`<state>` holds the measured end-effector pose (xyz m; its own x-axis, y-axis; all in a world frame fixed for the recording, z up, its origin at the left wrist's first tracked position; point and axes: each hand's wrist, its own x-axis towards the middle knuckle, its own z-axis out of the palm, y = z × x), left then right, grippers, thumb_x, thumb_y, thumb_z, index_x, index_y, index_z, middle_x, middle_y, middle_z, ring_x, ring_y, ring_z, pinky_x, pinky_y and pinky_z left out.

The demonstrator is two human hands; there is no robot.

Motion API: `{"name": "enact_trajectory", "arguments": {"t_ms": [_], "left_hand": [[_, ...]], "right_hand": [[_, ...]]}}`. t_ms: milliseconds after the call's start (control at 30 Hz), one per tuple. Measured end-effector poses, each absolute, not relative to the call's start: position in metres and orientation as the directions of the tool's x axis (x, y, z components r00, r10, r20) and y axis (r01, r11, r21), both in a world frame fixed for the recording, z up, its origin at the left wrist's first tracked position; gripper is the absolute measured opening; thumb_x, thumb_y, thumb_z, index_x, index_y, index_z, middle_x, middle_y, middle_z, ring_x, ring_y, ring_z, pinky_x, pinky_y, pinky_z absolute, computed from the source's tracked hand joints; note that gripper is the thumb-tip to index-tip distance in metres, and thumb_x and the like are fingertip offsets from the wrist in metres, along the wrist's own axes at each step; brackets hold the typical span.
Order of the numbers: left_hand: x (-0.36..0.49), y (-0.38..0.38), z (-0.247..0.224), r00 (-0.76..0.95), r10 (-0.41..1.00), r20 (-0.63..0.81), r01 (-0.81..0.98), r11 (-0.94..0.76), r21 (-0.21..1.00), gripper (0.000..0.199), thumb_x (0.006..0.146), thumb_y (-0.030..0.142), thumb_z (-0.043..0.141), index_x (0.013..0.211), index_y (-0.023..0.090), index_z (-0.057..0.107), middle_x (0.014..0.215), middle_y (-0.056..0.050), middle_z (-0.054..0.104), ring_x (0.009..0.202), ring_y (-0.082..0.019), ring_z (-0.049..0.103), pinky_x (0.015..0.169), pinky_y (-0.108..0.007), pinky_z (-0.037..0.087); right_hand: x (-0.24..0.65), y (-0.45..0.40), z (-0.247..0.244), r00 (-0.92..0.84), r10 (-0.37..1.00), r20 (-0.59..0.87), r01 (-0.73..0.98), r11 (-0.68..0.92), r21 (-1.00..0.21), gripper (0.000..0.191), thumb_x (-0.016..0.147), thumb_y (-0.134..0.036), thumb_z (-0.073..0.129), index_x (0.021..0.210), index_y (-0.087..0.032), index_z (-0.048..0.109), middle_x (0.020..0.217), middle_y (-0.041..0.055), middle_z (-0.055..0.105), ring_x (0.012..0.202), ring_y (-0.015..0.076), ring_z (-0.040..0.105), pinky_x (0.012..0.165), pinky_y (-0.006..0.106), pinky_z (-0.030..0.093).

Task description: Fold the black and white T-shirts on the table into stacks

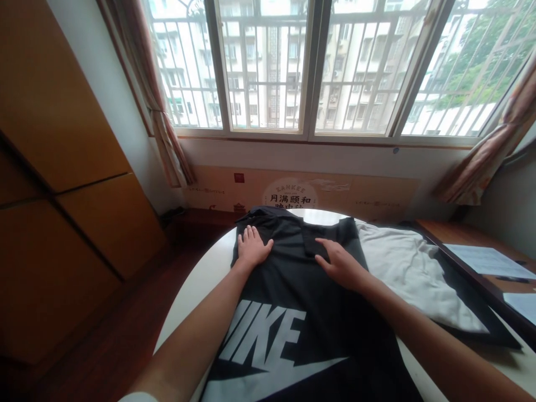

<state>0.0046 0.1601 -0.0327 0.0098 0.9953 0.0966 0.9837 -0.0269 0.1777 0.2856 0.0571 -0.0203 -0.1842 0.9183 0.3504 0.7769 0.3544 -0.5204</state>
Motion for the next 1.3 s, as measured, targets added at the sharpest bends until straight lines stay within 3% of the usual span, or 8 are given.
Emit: {"name": "enact_trajectory", "arguments": {"t_ms": [167, 333, 467, 633, 933, 1067, 1167, 1300], "left_hand": [[0.006, 0.163, -0.034, -0.001, 0.996, 0.088, 0.984, -0.015, 0.179, 0.095, 0.099, 0.062, 0.037, 0.169, -0.001, 0.020, 0.177, -0.025, 0.014, 0.166, -0.036, 0.013, 0.133, -0.053, 0.011], [0.007, 0.164, -0.033, 0.005, 0.996, 0.088, 0.985, -0.020, 0.174, 0.096, 0.100, 0.062, 0.038, 0.168, -0.003, 0.019, 0.176, -0.026, 0.014, 0.166, -0.037, 0.013, 0.133, -0.054, 0.012], [0.007, 0.163, -0.031, 0.015, 0.997, 0.079, 0.986, -0.028, 0.167, 0.097, 0.101, 0.062, 0.036, 0.168, -0.005, 0.018, 0.177, -0.026, 0.013, 0.165, -0.036, 0.014, 0.133, -0.054, 0.012], [0.007, 0.164, -0.030, 0.013, 0.997, 0.082, 0.988, -0.026, 0.154, 0.096, 0.101, 0.062, 0.035, 0.168, -0.004, 0.018, 0.177, -0.025, 0.013, 0.165, -0.036, 0.014, 0.133, -0.054, 0.012], [0.008, 0.166, -0.030, 0.009, 0.995, 0.096, 0.988, -0.024, 0.156, 0.096, 0.100, 0.062, 0.036, 0.168, -0.003, 0.019, 0.176, -0.026, 0.015, 0.165, -0.037, 0.014, 0.133, -0.053, 0.014], [0.009, 0.164, -0.030, 0.012, 0.996, 0.092, 0.987, -0.026, 0.158, 0.096, 0.100, 0.063, 0.037, 0.168, -0.004, 0.020, 0.176, -0.026, 0.015, 0.165, -0.038, 0.014, 0.133, -0.053, 0.014], [0.009, 0.162, -0.029, 0.021, 0.995, 0.094, 0.986, -0.036, 0.162, 0.096, 0.100, 0.062, 0.037, 0.168, -0.004, 0.020, 0.176, -0.026, 0.014, 0.165, -0.038, 0.014, 0.133, -0.054, 0.012], [0.011, 0.154, -0.024, 0.025, 0.988, 0.149, 0.988, -0.047, 0.145, 0.091, 0.100, 0.056, 0.045, 0.165, -0.005, 0.026, 0.175, -0.029, 0.016, 0.164, -0.039, 0.016, 0.133, -0.055, 0.010]], "right_hand": [[0.292, -0.067, -0.038, -0.241, 0.877, 0.415, 0.904, 0.359, -0.234, 0.037, 0.106, -0.045, 0.052, 0.133, -0.024, 0.066, 0.119, 0.0118, 0.075, 0.109, 0.0308, 0.074, 0.097, 0.048, 0.061], [0.292, -0.122, -0.060, -0.188, 0.913, 0.363, 0.949, 0.264, -0.171, 0.050, 0.105, -0.049, 0.054, 0.144, -0.019, 0.058, 0.116, 0.0108, 0.081, 0.091, 0.0293, 0.082, 0.073, 0.038, 0.066], [0.284, -0.118, -0.065, -0.168, 0.947, 0.274, 0.965, 0.215, -0.150, 0.049, 0.106, -0.031, 0.039, 0.149, -0.013, 0.056, 0.098, 0.0098, 0.083, 0.075, 0.0296, 0.081, 0.063, 0.039, 0.063], [0.285, -0.116, -0.055, -0.190, 0.963, 0.192, 0.926, 0.240, -0.290, 0.051, 0.106, -0.027, 0.034, 0.153, -0.020, 0.053, 0.119, 0.0093, 0.081, 0.093, 0.0291, 0.082, 0.076, 0.038, 0.063], [0.283, -0.120, -0.027, -0.118, 0.987, 0.107, 0.803, 0.158, -0.575, 0.045, 0.108, -0.039, 0.036, 0.142, -0.025, 0.062, 0.126, 0.0087, 0.078, 0.114, 0.0280, 0.076, 0.093, 0.038, 0.056], [0.276, -0.121, -0.023, -0.112, 0.988, 0.103, 0.761, 0.152, -0.631, 0.041, 0.107, -0.043, 0.040, 0.130, -0.024, 0.068, 0.100, 0.0052, 0.079, 0.088, 0.0243, 0.076, 0.080, 0.034, 0.054], [0.273, -0.121, -0.025, -0.087, 0.993, 0.084, 0.756, 0.121, -0.643, 0.040, 0.106, -0.048, 0.042, 0.122, -0.023, 0.069, 0.077, 0.0006, 0.071, 0.064, 0.0203, 0.064, 0.064, 0.031, 0.047], [0.265, -0.123, -0.023, -0.129, 0.988, 0.083, 0.746, 0.151, -0.648, 0.036, 0.106, -0.046, 0.045, 0.118, -0.024, 0.070, 0.074, -0.0008, 0.066, 0.063, 0.0185, 0.060, 0.062, 0.030, 0.043]]}}
